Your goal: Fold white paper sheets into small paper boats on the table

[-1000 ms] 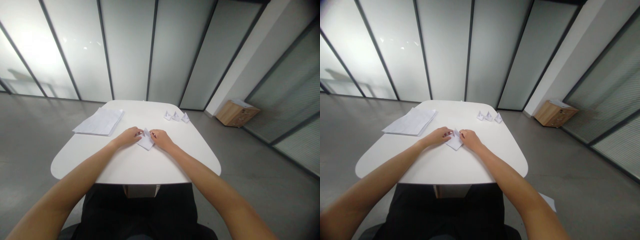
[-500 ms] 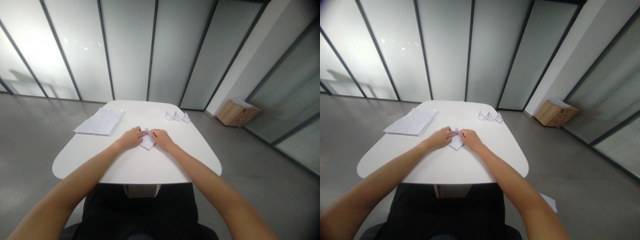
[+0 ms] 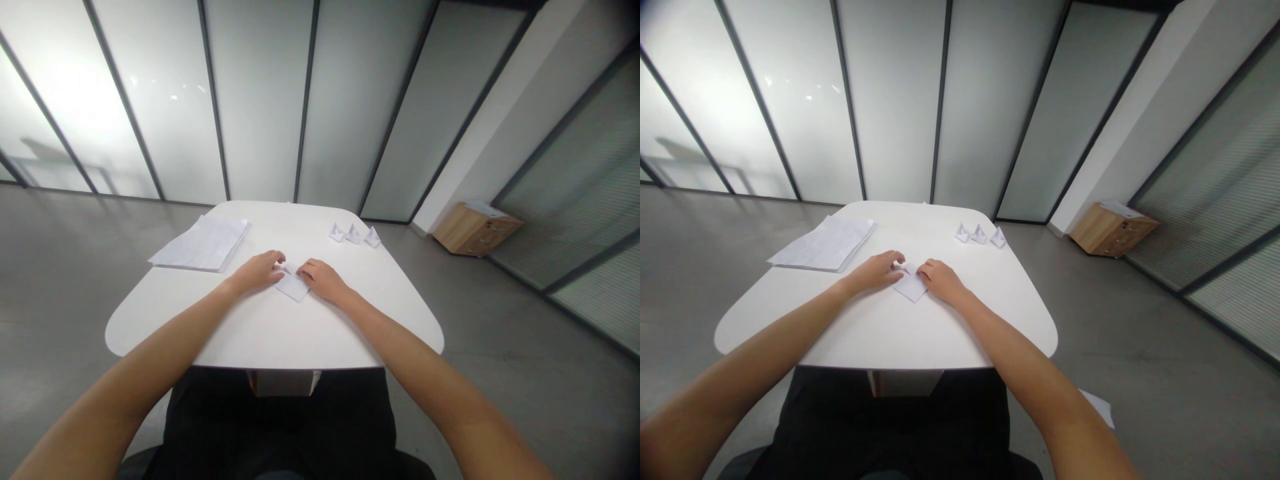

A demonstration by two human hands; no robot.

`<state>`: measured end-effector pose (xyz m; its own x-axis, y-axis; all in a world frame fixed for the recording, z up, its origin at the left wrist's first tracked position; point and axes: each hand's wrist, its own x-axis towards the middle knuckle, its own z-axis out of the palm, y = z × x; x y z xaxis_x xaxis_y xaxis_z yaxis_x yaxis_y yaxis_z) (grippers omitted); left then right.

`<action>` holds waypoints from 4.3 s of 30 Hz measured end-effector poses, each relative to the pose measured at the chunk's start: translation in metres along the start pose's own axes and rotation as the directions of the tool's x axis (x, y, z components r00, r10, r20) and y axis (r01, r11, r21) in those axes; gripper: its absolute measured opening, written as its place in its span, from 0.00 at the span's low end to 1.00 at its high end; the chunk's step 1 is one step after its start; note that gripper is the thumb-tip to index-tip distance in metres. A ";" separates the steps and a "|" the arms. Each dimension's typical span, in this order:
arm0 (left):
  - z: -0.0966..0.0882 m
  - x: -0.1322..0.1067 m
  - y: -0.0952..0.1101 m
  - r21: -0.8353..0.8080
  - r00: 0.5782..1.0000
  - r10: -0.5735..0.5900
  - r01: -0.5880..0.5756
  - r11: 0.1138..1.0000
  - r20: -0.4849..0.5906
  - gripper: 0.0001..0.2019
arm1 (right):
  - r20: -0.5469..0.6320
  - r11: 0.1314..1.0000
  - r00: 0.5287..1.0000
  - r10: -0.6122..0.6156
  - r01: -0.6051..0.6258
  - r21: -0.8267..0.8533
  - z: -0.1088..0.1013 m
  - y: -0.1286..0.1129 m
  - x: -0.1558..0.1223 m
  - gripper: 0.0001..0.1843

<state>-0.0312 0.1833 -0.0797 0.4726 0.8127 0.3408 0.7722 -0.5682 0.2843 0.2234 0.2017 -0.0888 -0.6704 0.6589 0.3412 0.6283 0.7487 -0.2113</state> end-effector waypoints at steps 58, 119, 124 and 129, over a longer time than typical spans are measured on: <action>-0.012 -0.001 -0.017 -0.211 0.994 -0.015 0.038 0.977 0.110 0.16 | -0.039 0.997 0.999 -0.004 0.007 0.082 -0.007 0.035 -0.010 0.10; -0.011 -0.001 -0.003 -0.274 0.991 0.068 -0.033 0.961 0.116 0.17 | -0.038 0.981 0.982 -0.187 0.189 0.038 -0.003 0.006 -0.005 0.14; -0.007 -0.002 -0.009 -0.219 0.992 0.089 -0.067 0.973 0.092 0.21 | -0.059 0.985 0.984 -0.170 0.171 0.019 -0.001 0.008 -0.005 0.15; -0.010 -0.002 -0.006 -0.208 0.999 0.039 -0.033 0.978 0.022 0.15 | -0.133 0.995 0.989 -0.062 0.072 0.074 -0.006 0.011 -0.005 0.11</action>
<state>-0.0416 0.1838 -0.0731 0.5112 0.7929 0.3316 0.6511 -0.6091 0.4528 0.2363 0.2062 -0.0879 -0.6494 0.5959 0.4724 0.5476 0.7975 -0.2533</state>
